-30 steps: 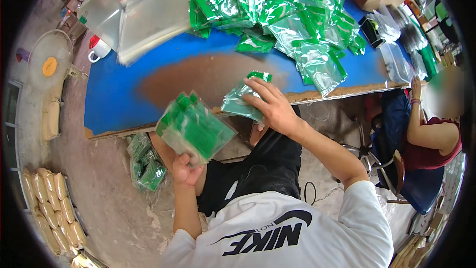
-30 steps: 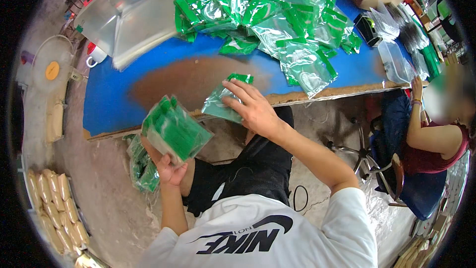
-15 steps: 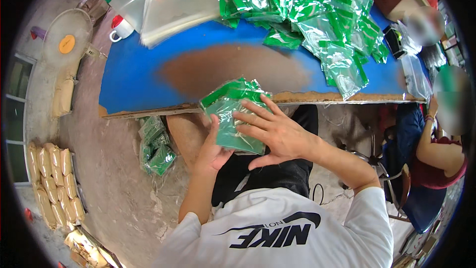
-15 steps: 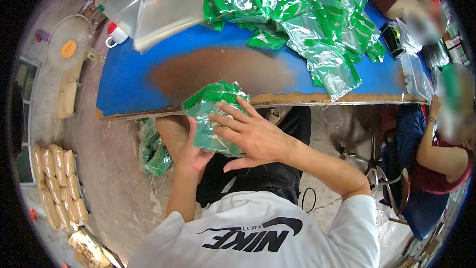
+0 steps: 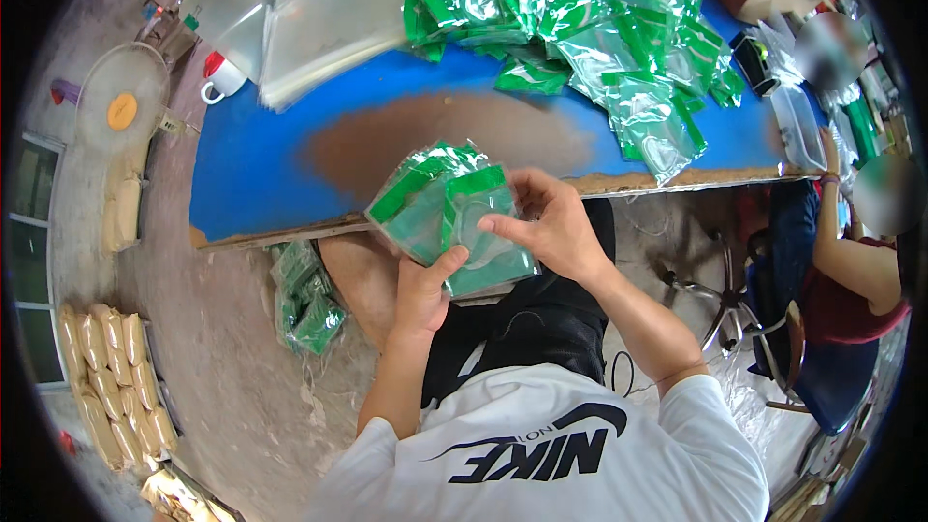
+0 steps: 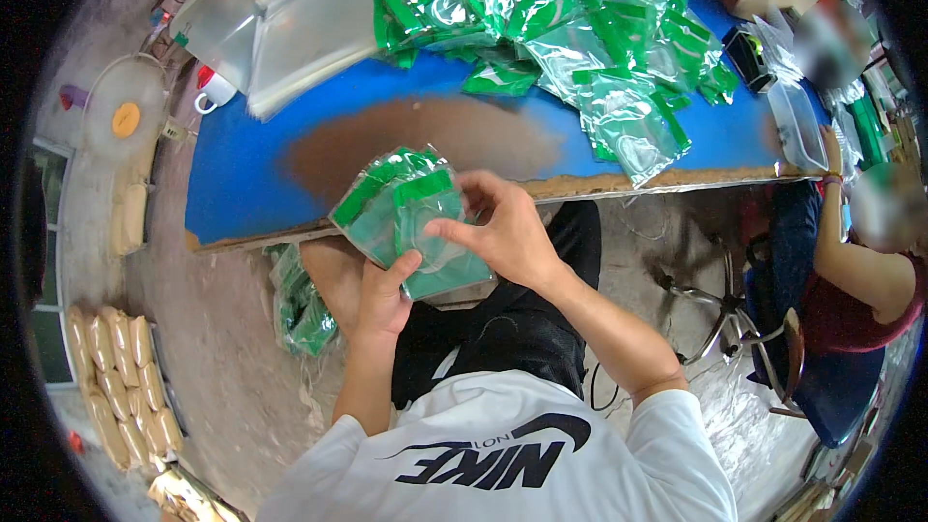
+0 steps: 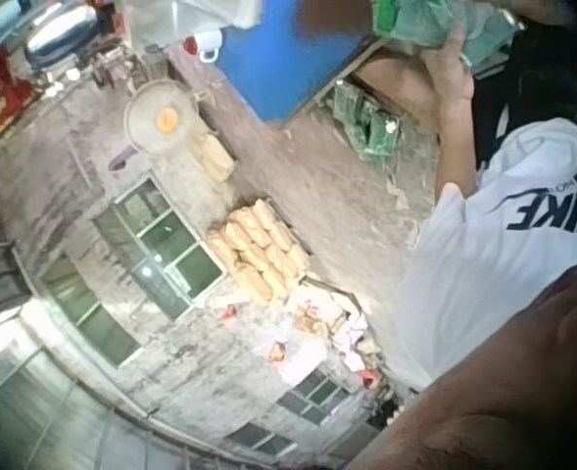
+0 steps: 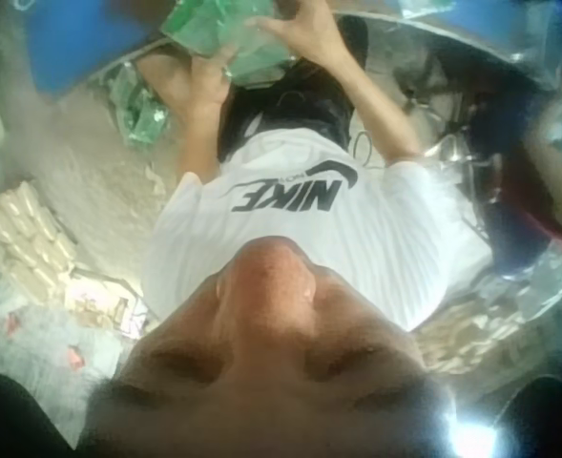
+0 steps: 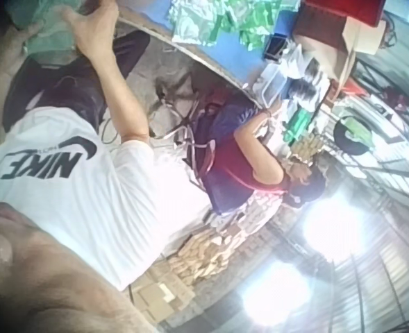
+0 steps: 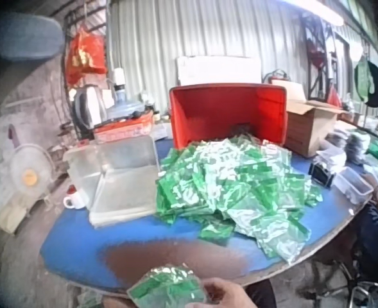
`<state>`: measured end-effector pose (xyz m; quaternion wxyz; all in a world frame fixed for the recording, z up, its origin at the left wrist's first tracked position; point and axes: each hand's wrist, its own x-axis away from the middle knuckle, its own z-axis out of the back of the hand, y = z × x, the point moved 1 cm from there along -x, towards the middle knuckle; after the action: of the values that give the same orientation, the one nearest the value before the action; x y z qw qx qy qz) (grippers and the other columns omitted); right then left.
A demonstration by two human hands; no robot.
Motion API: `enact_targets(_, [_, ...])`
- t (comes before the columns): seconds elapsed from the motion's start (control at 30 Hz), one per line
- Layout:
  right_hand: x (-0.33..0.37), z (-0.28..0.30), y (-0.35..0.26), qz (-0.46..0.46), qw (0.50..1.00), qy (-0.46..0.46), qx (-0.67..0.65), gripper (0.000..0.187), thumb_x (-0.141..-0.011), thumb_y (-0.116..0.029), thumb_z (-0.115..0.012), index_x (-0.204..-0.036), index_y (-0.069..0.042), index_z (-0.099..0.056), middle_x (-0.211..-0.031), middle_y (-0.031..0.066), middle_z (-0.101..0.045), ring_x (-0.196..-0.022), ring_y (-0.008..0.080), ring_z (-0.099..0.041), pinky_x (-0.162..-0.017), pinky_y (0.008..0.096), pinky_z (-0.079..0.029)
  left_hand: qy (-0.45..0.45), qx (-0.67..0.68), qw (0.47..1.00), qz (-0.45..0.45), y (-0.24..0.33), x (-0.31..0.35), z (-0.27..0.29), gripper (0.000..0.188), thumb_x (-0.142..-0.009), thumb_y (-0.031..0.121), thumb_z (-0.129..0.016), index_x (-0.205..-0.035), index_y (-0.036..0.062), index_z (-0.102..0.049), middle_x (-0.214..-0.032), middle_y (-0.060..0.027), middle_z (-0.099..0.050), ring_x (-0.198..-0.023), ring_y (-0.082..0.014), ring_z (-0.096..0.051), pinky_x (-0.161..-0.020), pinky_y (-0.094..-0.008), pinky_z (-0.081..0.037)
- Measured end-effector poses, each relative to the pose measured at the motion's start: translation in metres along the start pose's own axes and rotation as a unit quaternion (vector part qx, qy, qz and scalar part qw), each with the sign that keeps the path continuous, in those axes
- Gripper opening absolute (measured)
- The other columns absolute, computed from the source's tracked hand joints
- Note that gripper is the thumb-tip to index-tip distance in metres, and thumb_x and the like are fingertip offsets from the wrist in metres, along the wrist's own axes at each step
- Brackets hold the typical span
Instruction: Counting and organizing green sachets and placing them into larger plastic bags.
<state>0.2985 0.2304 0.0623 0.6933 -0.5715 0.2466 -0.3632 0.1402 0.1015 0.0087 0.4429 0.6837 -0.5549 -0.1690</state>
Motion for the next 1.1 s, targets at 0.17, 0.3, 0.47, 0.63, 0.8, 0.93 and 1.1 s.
enact_targets(0.17, [0.001,0.0,0.004,-0.03,0.966,0.04,-0.253,0.032,-0.092,-0.014,-0.072,-0.118,0.0,-0.062,-0.099,0.0046,-0.07,-0.083,0.0085,-0.064,-0.073,0.0261,-0.052,-0.013,0.123,0.991,0.059,-0.012,-0.002,0.01,0.068,-0.084,0.027,-0.081,-0.14,0.0088,-0.048,-0.131,-0.003,-0.058,-0.118,-0.0213,-0.058,-0.1,-0.0374,-0.049])
enact_targets(0.3, [0.01,0.024,0.014,-0.025,0.939,0.056,-0.339,0.026,-0.095,-0.013,-0.068,-0.117,-0.001,-0.062,-0.103,0.005,-0.07,-0.084,0.0091,-0.065,-0.07,0.0248,-0.052,0.094,0.117,0.987,0.063,-0.015,-0.01,0.025,0.069,-0.083,0.016,-0.082,-0.142,0.0162,-0.047,-0.133,0.0001,-0.057,-0.121,-0.0215,-0.057,-0.097,-0.0361,-0.05])
enact_targets(0.47, [0.051,0.084,0.088,-0.177,0.962,-0.164,-0.126,0.029,-0.091,-0.016,-0.073,-0.115,0.001,-0.068,-0.096,0.0014,-0.071,-0.085,0.0051,-0.062,-0.074,0.0234,-0.051,0.179,0.107,0.978,0.03,0.014,-0.002,0.065,0.072,-0.084,0.033,-0.081,-0.143,0.0131,-0.046,-0.14,-0.0037,-0.054,-0.128,-0.0266,-0.05,-0.106,-0.049,-0.042])
enact_targets(0.63, [0.087,0.18,0.225,-0.343,0.909,0.045,-0.234,0.021,-0.088,-0.01,-0.07,-0.107,-0.001,-0.07,-0.093,0.0056,-0.071,-0.082,0.0155,-0.065,-0.074,0.0326,-0.055,0.101,0.149,0.983,0.042,0.009,-0.01,0.074,0.071,-0.084,0.037,-0.08,-0.142,0.0122,-0.046,-0.138,-0.0054,-0.055,-0.126,-0.0267,-0.053,-0.103,-0.0471,-0.048])
enact_targets(0.8, [0.08,0.21,0.297,-0.276,0.923,0.002,0.269,0.019,-0.09,-0.015,-0.069,-0.102,-0.001,-0.072,-0.086,0.0097,-0.073,-0.076,0.021,-0.07,-0.068,0.0372,-0.057,0.051,0.056,0.996,0.037,-0.006,-0.019,0.058,0.068,-0.084,0.019,-0.08,-0.143,0.0113,-0.046,-0.136,-0.0065,-0.055,-0.126,-0.0281,-0.053,-0.102,-0.0479,-0.048])
enact_targets(0.93, [0.065,0.107,0.05,-0.102,0.984,-0.119,0.088,0.038,-0.092,-0.026,-0.071,-0.118,0.0,-0.064,-0.094,0.0122,-0.073,-0.083,0.0206,-0.071,-0.073,0.0331,-0.055,0.014,0.063,0.998,-0.004,-0.004,-0.006,0.059,0.065,-0.084,0.011,-0.076,-0.142,0.0103,-0.047,-0.135,-0.0069,-0.057,-0.126,-0.0288,-0.053,-0.104,-0.0486,-0.047])
enact_targets(1.1, [0.029,0.141,0.059,0.057,0.783,0.315,0.533,0.078,-0.083,-0.054,-0.072,-0.137,-0.003,-0.051,-0.149,0.0252,-0.04,-0.137,0.0469,-0.037,-0.11,0.0594,-0.031,0.036,0.149,0.985,0.083,-0.007,0.002,0.031,0.071,-0.076,0.004,-0.08,-0.139,0.0093,-0.047,-0.13,-0.0053,-0.058,-0.12,-0.0245,-0.057,-0.101,-0.0419,-0.05])
